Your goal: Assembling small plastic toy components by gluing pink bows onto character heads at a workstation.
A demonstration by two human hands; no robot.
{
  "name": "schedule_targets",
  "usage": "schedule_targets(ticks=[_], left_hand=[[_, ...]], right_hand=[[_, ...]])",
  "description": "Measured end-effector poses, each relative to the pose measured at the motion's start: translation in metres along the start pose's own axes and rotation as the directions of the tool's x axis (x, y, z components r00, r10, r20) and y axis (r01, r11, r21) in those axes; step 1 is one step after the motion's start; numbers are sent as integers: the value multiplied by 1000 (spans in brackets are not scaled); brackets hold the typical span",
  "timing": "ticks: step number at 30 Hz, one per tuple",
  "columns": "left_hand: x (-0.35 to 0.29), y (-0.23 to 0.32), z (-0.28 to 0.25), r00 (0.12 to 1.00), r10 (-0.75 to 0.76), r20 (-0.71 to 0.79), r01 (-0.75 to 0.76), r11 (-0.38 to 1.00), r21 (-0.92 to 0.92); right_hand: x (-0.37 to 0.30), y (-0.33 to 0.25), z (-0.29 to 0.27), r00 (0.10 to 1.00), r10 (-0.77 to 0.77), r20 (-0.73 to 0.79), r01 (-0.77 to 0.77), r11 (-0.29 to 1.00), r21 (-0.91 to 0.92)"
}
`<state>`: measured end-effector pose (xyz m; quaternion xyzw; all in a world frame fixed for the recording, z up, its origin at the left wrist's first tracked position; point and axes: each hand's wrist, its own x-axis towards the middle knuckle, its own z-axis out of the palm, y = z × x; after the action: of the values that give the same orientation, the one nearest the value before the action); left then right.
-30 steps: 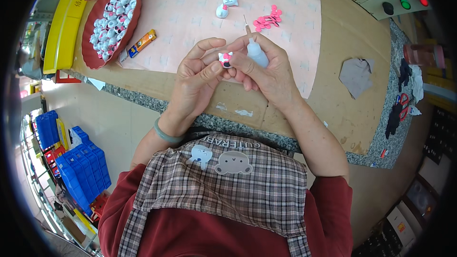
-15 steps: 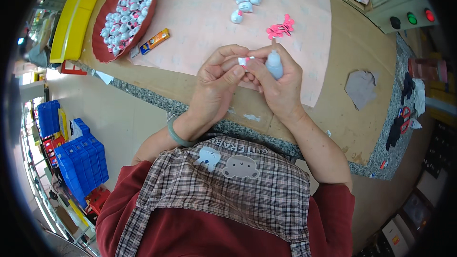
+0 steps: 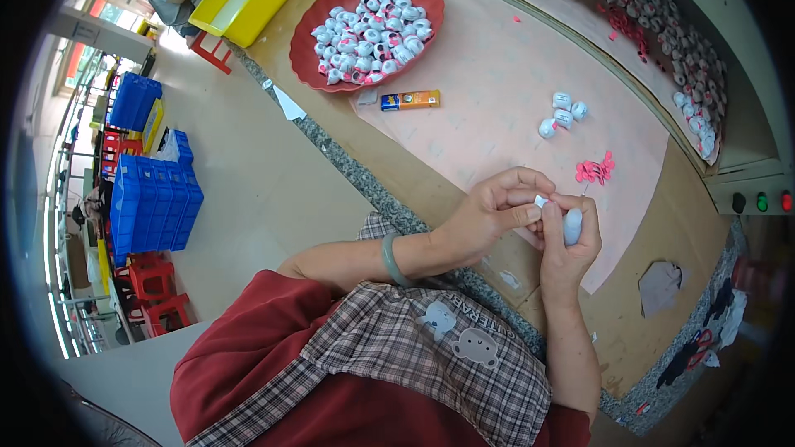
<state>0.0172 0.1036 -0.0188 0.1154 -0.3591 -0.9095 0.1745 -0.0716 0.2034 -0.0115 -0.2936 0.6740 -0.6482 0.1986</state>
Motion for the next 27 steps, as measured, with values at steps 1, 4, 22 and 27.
schedule_targets(ticks=[1,4,22,27], left_hand=[[-1,2,0,1000,-11,4,11,1000,5],[-4,13,-4,1000,6,8,-7,995,104],[37,132,-62,656,519,548,-147,-624,767],[69,67,-31,779,384,496,-390,-324,862]], right_hand=[[2,1,-4,998,54,26,-55,997,58],[5,0,-10,984,156,81,-168,971,172],[9,-8,-14,965,222,137,-239,963,126],[7,-6,-15,967,223,126,-240,960,144]])
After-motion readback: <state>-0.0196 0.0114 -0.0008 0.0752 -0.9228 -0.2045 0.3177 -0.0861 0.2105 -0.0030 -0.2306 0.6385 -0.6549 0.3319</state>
